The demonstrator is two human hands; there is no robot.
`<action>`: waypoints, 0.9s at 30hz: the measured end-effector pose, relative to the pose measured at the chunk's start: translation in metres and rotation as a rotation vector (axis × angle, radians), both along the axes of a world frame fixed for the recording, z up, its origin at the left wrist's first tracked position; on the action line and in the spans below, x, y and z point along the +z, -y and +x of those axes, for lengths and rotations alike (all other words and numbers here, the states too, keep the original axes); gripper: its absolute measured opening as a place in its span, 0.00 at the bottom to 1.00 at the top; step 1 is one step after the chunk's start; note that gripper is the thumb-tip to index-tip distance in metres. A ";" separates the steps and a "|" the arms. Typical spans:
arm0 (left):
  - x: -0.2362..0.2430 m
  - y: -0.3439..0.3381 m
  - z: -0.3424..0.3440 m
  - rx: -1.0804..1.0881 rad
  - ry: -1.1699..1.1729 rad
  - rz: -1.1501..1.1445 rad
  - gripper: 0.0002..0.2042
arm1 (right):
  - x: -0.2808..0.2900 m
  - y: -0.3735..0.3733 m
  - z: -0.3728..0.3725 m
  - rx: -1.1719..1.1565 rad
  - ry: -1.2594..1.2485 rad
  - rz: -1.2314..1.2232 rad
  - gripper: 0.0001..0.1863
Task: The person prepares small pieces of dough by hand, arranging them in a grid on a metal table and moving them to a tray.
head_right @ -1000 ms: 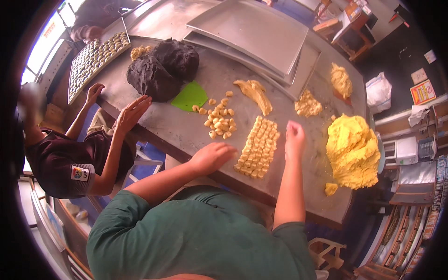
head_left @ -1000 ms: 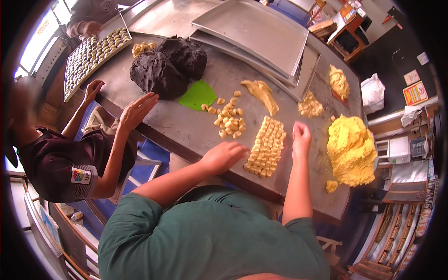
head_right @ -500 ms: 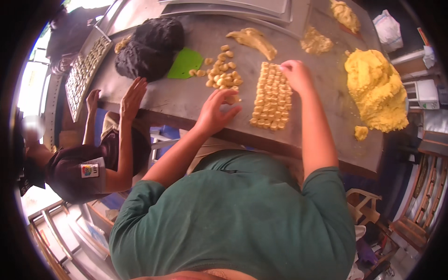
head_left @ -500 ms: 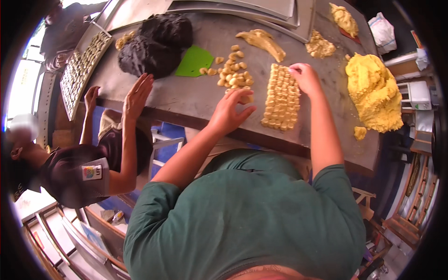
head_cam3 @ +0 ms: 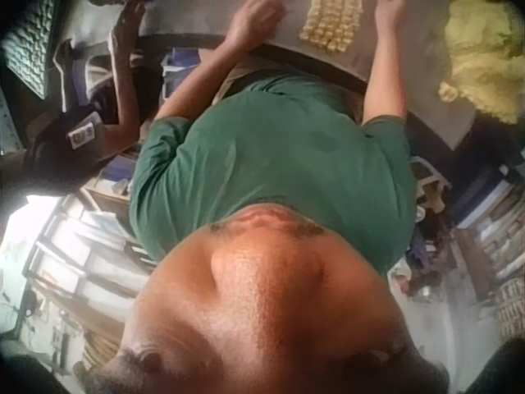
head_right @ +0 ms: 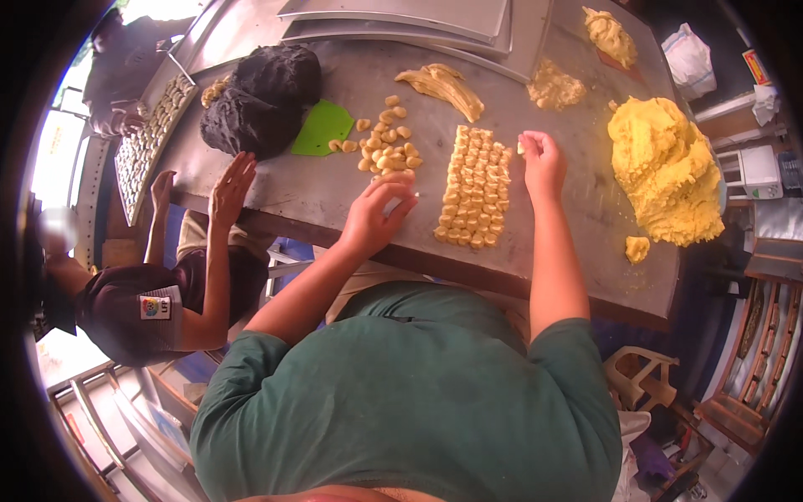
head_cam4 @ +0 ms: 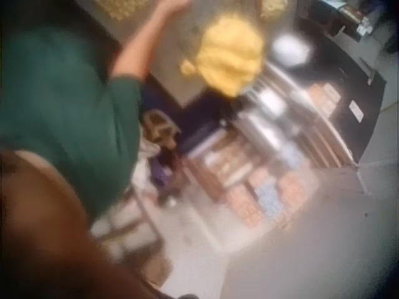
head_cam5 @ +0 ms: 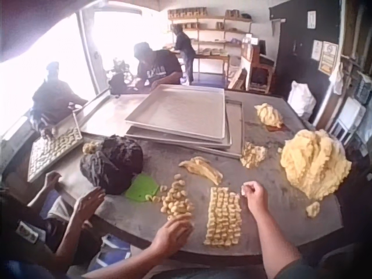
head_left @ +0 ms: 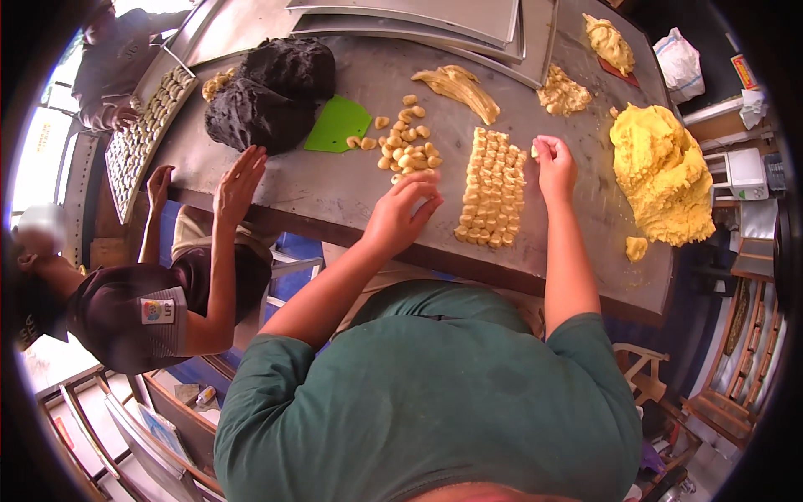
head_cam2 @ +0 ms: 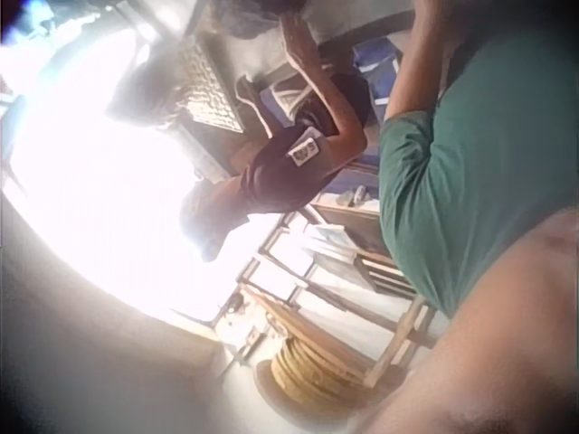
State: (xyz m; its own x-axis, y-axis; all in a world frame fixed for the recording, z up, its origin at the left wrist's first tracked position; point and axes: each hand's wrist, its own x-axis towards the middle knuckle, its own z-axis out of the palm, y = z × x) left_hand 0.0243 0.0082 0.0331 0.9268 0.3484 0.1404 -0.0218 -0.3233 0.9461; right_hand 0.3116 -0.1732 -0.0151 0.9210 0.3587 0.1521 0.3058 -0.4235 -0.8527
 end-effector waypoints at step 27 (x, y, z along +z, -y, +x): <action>-0.001 0.050 0.003 -0.071 -0.127 0.731 0.13 | 0.002 0.007 0.008 -0.013 -0.157 -0.111 0.13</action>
